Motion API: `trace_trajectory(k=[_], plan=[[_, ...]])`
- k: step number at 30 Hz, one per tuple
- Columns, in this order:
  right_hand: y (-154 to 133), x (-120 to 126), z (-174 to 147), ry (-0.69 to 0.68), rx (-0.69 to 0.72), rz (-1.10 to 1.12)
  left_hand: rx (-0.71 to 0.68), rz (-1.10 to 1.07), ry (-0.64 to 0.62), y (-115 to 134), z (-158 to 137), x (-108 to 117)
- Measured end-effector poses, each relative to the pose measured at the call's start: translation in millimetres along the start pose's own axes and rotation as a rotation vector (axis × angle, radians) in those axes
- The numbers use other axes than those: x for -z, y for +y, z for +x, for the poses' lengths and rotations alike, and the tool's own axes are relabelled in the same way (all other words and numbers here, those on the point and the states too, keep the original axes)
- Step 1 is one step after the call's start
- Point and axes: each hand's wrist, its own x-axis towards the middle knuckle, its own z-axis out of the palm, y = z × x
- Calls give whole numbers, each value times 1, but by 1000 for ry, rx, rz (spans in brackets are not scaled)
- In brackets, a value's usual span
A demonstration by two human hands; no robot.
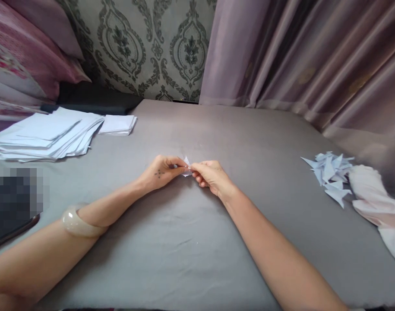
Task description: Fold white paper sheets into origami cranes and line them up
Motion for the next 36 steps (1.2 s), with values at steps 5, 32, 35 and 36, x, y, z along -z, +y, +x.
trace_trajectory(k=[5, 32, 35, 36], plan=[[3, 3, -2, -18, 36, 2, 35, -47, -1, -2, 0, 0], [22, 16, 1, 127, 791, -702, 76, -77, 18, 5, -1, 0], [24, 16, 2, 150, 823, -716, 80, -81, 39, 4, -1, 1], [24, 16, 2, 143, 820, -715, 76, -80, 42, 3, -1, 0]])
